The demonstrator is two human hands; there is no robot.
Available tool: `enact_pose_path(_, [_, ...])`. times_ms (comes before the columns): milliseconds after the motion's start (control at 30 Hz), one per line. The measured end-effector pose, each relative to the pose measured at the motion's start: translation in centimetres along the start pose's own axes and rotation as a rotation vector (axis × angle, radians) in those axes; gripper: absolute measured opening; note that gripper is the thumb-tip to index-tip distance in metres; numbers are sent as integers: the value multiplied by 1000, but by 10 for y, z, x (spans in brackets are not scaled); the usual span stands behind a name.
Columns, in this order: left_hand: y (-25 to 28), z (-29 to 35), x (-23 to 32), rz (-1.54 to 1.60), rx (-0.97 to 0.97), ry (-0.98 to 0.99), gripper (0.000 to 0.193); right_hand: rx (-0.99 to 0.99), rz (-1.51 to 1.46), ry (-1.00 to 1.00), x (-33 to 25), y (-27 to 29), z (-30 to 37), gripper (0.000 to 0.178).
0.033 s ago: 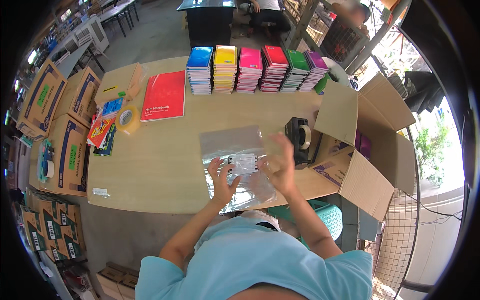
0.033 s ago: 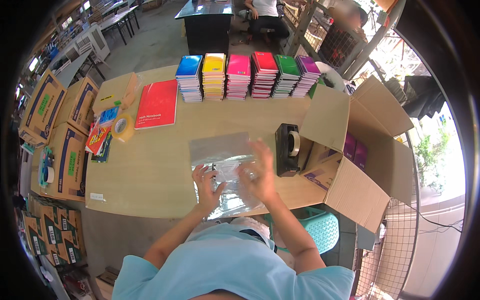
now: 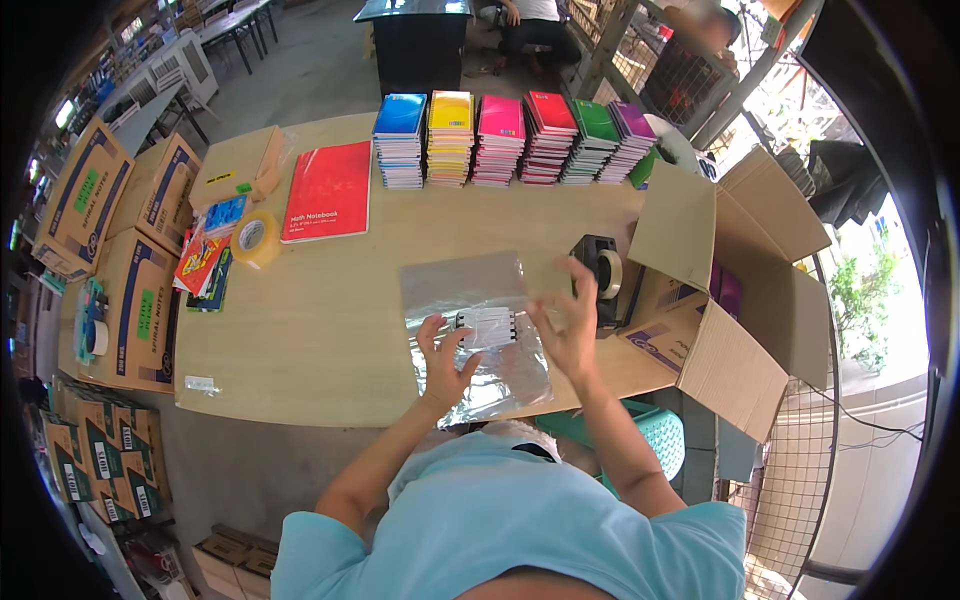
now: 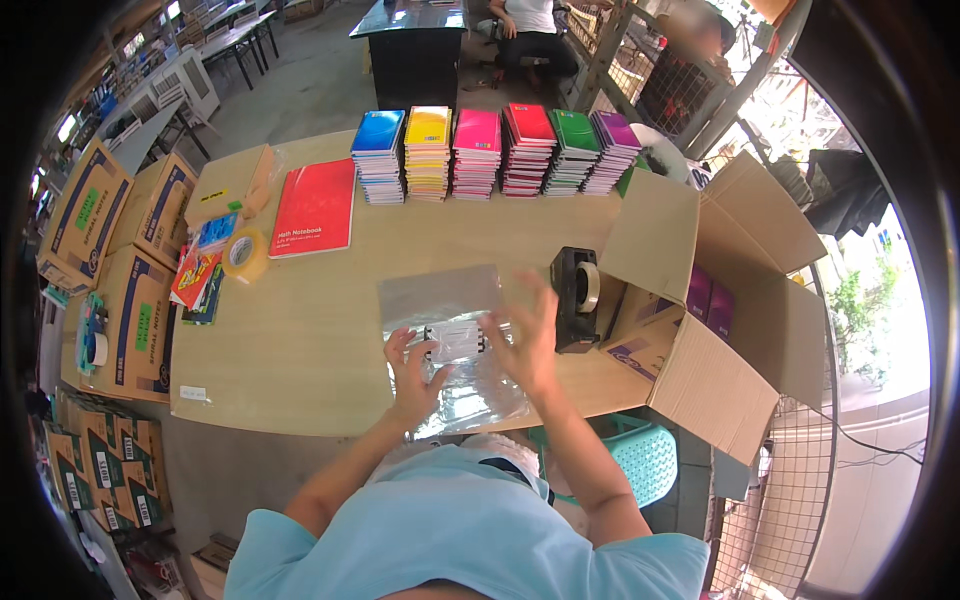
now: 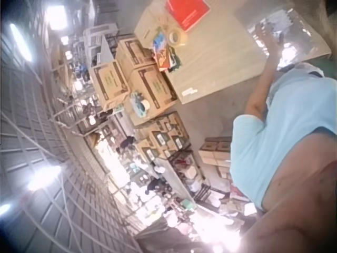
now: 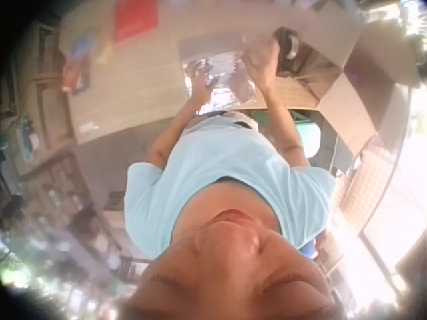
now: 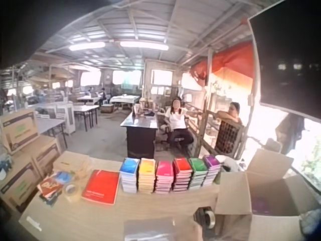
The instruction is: The person places a stack of notebooks into a silver foil bag, uses a tape dispenser to seal the bag, and then places the sealed package into a cardboard box.
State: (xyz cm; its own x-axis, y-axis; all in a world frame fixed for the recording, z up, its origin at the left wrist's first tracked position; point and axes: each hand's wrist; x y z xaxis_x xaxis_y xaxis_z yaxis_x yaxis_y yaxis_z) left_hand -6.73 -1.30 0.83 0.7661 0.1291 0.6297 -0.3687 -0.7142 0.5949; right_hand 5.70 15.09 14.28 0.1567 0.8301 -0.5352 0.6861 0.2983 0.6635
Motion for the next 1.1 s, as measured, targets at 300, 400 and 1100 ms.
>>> enact_pose_path(300, [-16,4,2,531,93,252,89,-76,36,-106,0,13,-32,28])
enact_pose_path(400, [-24,8,0,570,115,247,87,-326,309,229,-13,18,-6,26])
enact_pose_path(1100, [60,-109,-27,-53,-942,-792,99,-947,284,378,39,-11,-61,6])
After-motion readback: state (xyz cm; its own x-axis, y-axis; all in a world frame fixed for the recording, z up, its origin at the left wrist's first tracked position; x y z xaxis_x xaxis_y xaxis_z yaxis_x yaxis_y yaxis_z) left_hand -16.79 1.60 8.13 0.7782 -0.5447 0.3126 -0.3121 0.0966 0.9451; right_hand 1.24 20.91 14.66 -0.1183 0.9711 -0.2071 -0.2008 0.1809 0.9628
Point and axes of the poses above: each hand's wrist, its own z-axis away from the middle knuckle, its own y-axis out of the back of the hand, x = y × z
